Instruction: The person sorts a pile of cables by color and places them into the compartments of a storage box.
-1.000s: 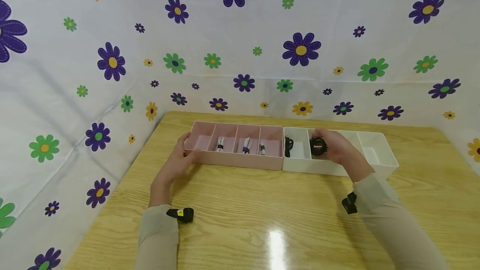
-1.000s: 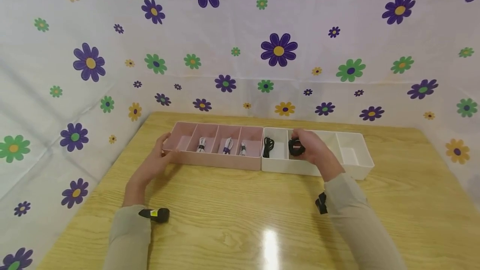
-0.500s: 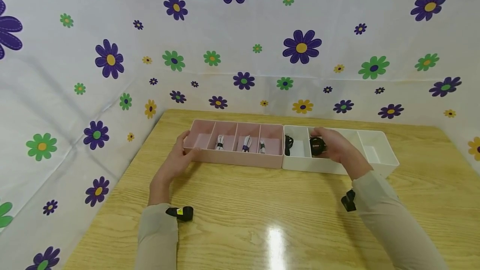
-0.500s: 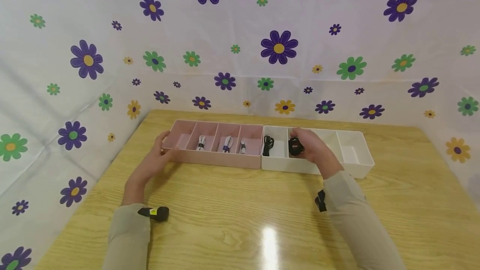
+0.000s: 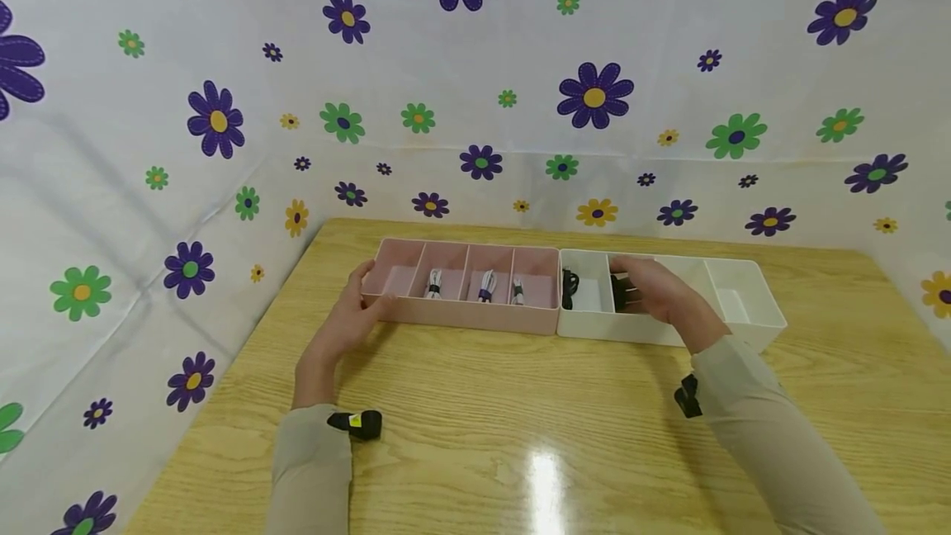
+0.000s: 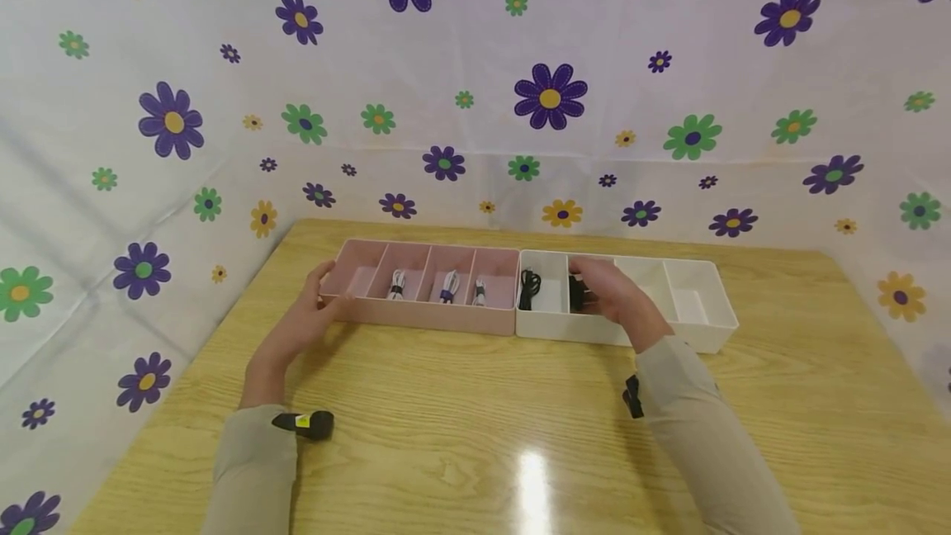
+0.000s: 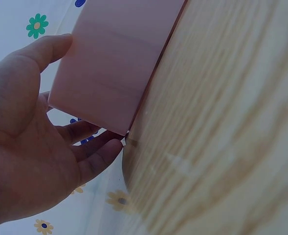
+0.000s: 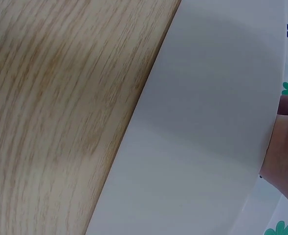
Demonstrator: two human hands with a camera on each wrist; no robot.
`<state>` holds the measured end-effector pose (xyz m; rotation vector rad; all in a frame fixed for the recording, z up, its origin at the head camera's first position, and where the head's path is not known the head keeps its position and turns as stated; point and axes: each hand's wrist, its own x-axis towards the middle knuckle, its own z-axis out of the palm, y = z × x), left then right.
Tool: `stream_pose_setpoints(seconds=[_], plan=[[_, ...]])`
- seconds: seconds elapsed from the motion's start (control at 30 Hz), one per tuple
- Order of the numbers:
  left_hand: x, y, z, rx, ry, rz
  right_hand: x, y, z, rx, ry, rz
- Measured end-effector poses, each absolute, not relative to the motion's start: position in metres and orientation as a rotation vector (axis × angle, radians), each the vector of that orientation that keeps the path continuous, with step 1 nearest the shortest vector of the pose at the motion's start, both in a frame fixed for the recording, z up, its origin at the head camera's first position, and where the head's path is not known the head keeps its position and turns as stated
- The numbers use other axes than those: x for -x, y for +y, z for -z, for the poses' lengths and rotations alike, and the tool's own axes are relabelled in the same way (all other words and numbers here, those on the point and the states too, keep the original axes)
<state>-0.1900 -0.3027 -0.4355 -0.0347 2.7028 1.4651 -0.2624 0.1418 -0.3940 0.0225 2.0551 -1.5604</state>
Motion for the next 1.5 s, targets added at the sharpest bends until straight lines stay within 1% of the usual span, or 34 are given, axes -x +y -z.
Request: stream_pose_setpoints(seconds=[0.17, 0.27, 0.7, 1.07, 1.3, 1.5], plan=[[0.190, -0.301, 0.436, 0.022, 2.696, -1.464, 0.262, 0.143, 0.396, -0.024, 2.059, 1.554], [0.187, -0.298, 0.430, 0.027, 2.679, -1.473, 0.260, 0.144, 0.396, -0.033, 2.051, 1.564], [0.189, -0.301, 0.438, 0.028, 2.690, -1.466, 0.257, 0.146, 0.385, -0.050, 2.059, 1.598], [0.190, -0.304, 0.439, 0.042, 2.702, -1.457, 0.254, 0.153, 0.375, 0.016, 2.133, 1.510], [0.190, -0.305, 0.438, 0.017, 2.700, -1.470, 0.253, 0.153, 0.368, 0.109, 2.167, 1.442], [0.191, -0.304, 0.438, 0.000, 2.696, -1.474, 0.252, 0.154, 0.367, 0.136, 2.186, 1.399]])
